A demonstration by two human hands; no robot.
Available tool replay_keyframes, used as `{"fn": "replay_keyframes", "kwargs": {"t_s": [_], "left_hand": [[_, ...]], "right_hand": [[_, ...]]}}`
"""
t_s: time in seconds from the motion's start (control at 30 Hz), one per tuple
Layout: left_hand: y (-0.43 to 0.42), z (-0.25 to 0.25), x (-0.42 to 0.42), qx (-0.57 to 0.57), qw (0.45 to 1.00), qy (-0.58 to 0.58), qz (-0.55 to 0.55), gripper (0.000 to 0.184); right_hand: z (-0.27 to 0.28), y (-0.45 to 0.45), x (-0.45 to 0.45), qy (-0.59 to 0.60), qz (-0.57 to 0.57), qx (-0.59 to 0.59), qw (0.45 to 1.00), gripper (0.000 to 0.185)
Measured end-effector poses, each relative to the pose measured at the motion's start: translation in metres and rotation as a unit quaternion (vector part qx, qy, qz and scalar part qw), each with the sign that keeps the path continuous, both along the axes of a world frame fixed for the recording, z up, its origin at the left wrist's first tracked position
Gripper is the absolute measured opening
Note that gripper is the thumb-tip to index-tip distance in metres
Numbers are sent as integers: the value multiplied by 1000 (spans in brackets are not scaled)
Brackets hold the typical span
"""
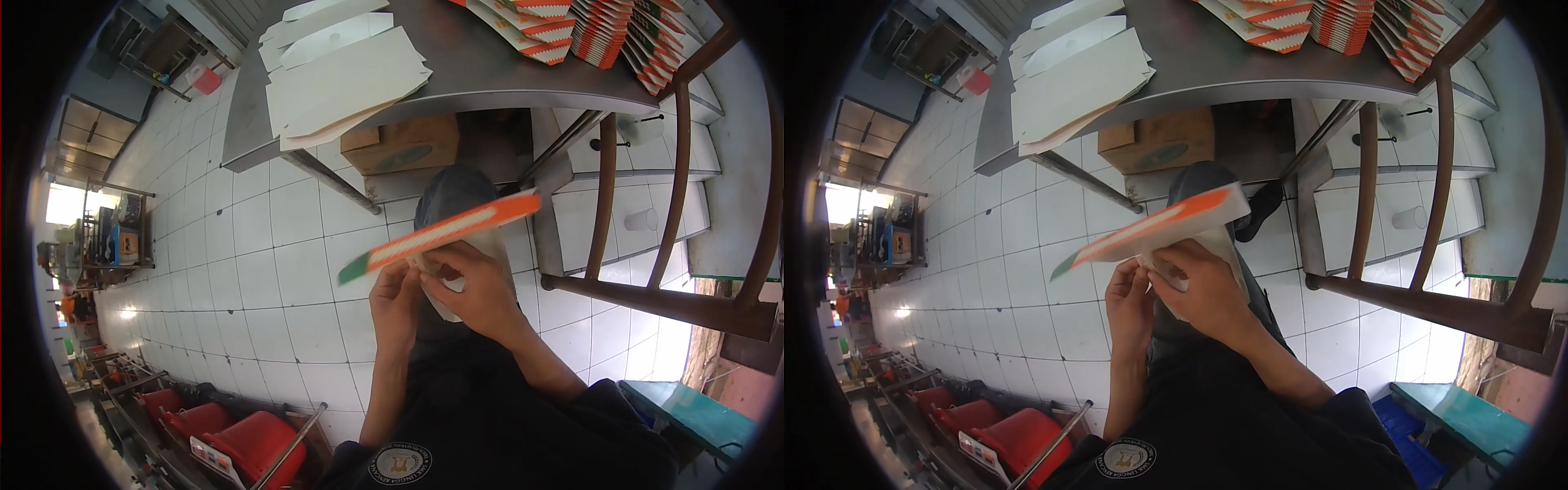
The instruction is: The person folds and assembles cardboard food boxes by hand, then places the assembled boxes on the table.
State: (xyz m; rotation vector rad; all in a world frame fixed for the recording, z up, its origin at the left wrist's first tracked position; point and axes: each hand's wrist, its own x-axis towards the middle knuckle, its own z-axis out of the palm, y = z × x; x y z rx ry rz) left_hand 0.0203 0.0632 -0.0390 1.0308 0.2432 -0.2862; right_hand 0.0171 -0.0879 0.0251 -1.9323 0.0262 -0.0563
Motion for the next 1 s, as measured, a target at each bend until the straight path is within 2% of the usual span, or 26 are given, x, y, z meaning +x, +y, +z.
{"fn": "replay_keyframes", "kwargs": {"t_s": [0.07,0.23,0.33,0.47,0.57,0.67,0.77,0.93,0.97,1.0], "left_hand": [[2,0,0,11,1000,-9,-8,24],[-7,17,0,168,983,-71,24,19],[-13,21,-2,215,971,-95,38,19],[-24,19,-4,256,958,-122,45,18],[-27,16,-8,370,900,-223,56,22],[-31,32,-16,507,802,-309,71,17],[-30,34,-35,453,835,-311,15,16],[-38,73,-46,339,917,-126,-169,36],[-38,78,-45,311,924,-87,-203,41],[-40,80,-46,347,906,-136,-199,42]], "right_hand": [[-1,-1,-1,4,-1,27,1000,27],[-25,-6,-6,20,-27,116,993,26],[-30,-7,-4,65,-33,170,983,14],[-28,-14,-1,147,5,214,966,15],[-32,-17,-1,160,26,253,954,16],[-33,-17,-2,162,23,301,939,16],[-32,-14,-5,119,-16,351,929,16],[-30,-17,-9,44,-71,405,910,13],[-30,-17,-10,36,-87,397,913,12],[-30,-17,-13,28,-104,389,915,11]]}}
